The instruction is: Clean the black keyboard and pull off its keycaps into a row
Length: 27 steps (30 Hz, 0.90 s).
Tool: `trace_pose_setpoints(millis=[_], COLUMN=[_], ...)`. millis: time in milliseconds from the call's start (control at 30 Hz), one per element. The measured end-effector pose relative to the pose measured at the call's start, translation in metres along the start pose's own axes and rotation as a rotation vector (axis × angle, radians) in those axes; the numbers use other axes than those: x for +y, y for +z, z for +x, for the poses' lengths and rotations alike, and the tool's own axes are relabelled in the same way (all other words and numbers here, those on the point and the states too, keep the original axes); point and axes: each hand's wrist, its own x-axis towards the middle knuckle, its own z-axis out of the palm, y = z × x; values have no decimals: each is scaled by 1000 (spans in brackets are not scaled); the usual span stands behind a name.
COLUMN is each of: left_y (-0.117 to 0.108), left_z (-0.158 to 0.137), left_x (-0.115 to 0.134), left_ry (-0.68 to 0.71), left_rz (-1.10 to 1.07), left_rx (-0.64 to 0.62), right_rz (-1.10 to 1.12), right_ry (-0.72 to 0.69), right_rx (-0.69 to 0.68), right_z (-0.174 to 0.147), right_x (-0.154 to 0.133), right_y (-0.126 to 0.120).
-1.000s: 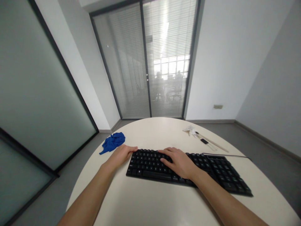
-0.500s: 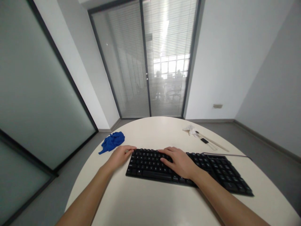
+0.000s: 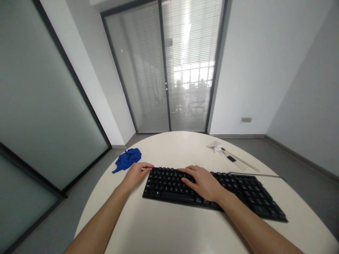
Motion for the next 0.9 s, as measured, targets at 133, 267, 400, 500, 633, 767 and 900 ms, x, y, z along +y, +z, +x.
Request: trace_pose_setpoints(millis=[133,267,400,500,633,767,900], left_y=[0,-1,0,2,5,5,3], left_z=[1,1,3,4,6,6,5], left_x=[-6,-5,-2,-2,-7,-10,-7], left_ry=[27,13,-45,-108,-178,-204,-158], left_rz=[-4,-61,-109,-160,-248,-271,-208], left_rx=[-22,-36,-35,-27,-9,-14,4], right_rz=[-2,0,-1,-4,-6,0,-3], right_ry=[5,1,-2,0,7,8,8], right_rx=[-6,3,5,4,-4,-7,0], right_z=[0,0,0,0,0,0,0], right_x=[0,2,2,1,0,0,0], right_y=[-1,1,2,2,1,1,1])
